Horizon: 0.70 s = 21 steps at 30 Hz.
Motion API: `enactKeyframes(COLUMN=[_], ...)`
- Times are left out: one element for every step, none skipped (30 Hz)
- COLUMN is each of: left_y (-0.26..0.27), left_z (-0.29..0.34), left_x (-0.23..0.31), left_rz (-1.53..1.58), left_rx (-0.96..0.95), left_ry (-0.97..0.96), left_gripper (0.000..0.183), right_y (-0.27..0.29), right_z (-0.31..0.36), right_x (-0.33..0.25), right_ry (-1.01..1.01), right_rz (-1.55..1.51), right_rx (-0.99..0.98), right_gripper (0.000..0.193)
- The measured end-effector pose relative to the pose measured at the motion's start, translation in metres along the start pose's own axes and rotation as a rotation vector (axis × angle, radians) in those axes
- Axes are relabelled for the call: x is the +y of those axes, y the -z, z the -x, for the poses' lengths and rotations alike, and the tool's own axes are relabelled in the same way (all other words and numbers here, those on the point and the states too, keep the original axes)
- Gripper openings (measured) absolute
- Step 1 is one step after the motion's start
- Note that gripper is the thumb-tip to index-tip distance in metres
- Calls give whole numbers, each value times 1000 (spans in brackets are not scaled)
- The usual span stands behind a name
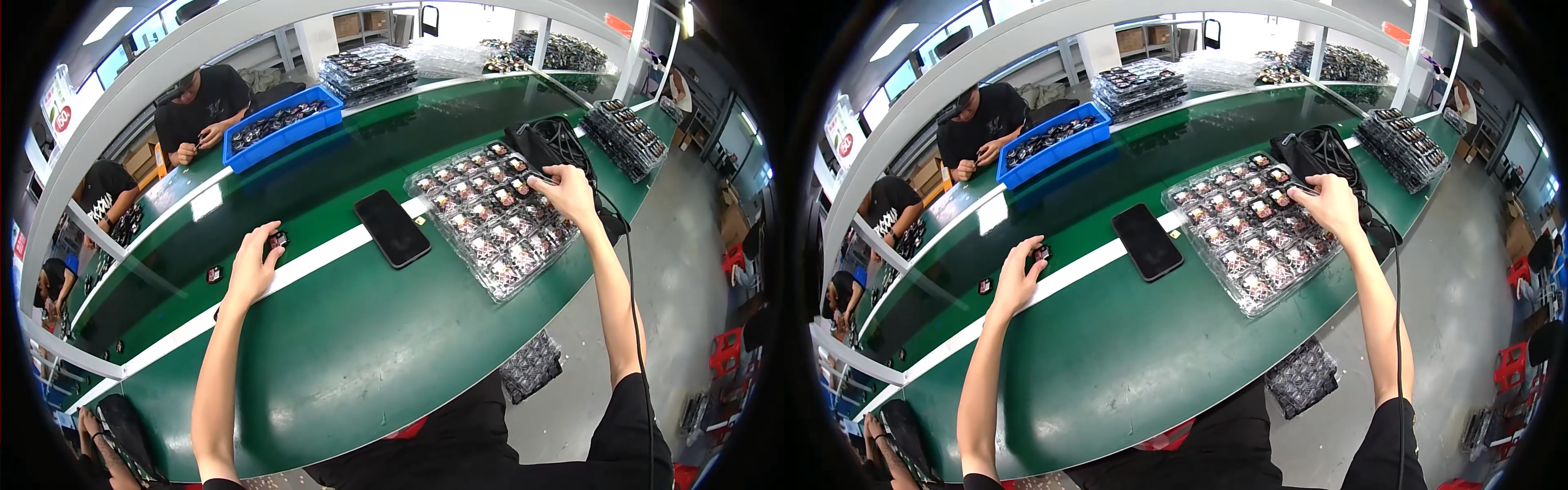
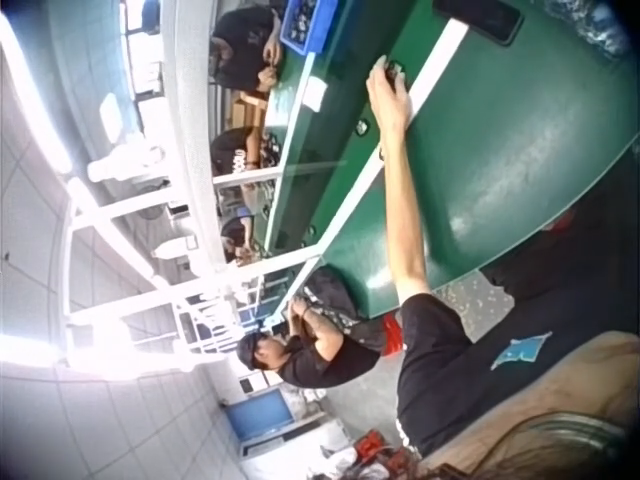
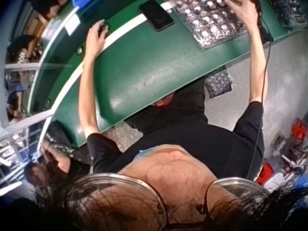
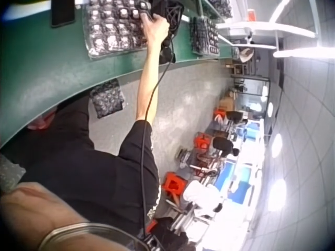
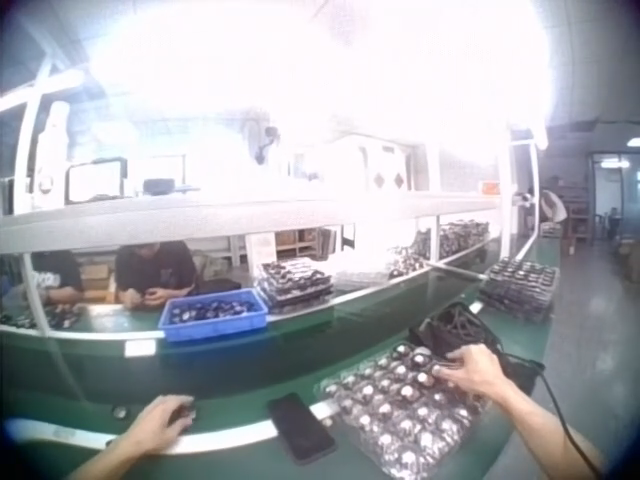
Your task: Using tweezers to assemble internal components into smartwatch casings at a factory workstation.
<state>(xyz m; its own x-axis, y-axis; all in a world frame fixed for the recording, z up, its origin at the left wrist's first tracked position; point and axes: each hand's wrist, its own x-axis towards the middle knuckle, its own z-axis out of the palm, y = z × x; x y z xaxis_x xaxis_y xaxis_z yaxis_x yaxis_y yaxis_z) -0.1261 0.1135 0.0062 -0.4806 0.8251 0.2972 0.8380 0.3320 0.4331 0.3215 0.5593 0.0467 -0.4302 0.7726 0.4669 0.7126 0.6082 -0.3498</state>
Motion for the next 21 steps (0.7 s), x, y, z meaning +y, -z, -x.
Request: enactKeyframes(left_y=[0,-1,-2,-4,-6,-4,-3,1,6,7,8,10,12,14,14,15,16,19,21,19,20], left_z=[0,-2,1,7,11,20,30,45,62,74,87,100,109,116,121,126,129,130,131,136,141], left_x=[-2,3,6,10,22,35,50,65,79,91,100,105,107,107,106,103,102,104,105,100,95], left_rz=[1,-14,-32,-41,-36,16,69,93,125,117,70,24,-16,-29,-63,-98,-91,-54,-16,25,23], left_rx=[1,21,43,113,112,83,54,27,-92,-156,-172,-185,-200,-206,-175,-144,-83,-81,-76,-42,-43], left_ry=[5,-7,-12,-63,-60,-110,-157,-236,-205,-245,-273,-285,-298,-257,-233,-210,-183,-145,-107,-134,-114], left_gripper=[58,55,53,51,51,51,50,51,55,54,50,48,45,45,46,47,56,59,62,62,62], right_y=[0,2,8,11,17,17,17,22,23,29,28,26,26,27,17,12,10,2,-18,-26,-33], right_z=[-1,-4,-7,-5,-5,-1,3,11,21,33,43,56,71,85,95,105,112,117,125,130,135], right_x=[2,-1,-13,-27,-31,-45,-58,-77,-100,-117,-135,-158,-181,-207,-221,-239,-254,-263,-269,-277,-286], right_ry=[4,-8,-17,16,31,38,43,68,53,87,126,163,199,196,315,309,305,292,351,394,437], right_rz=[0,-155,-314,-366,-404,-495,-587,-677,-794,-828,-875,-886,-891,-914,-941,-942,-936,-961,-1055,-1054,-1052], right_rx=[-3,-9,-20,12,10,-8,-28,-88,-178,-231,-297,-369,-440,-510,-528,-568,-603,-648,-602,-615,-626], right_gripper=[61,58,54,45,40,38,36,34,30,28,25,24,22,23,22,22,21,20,19,19,18])
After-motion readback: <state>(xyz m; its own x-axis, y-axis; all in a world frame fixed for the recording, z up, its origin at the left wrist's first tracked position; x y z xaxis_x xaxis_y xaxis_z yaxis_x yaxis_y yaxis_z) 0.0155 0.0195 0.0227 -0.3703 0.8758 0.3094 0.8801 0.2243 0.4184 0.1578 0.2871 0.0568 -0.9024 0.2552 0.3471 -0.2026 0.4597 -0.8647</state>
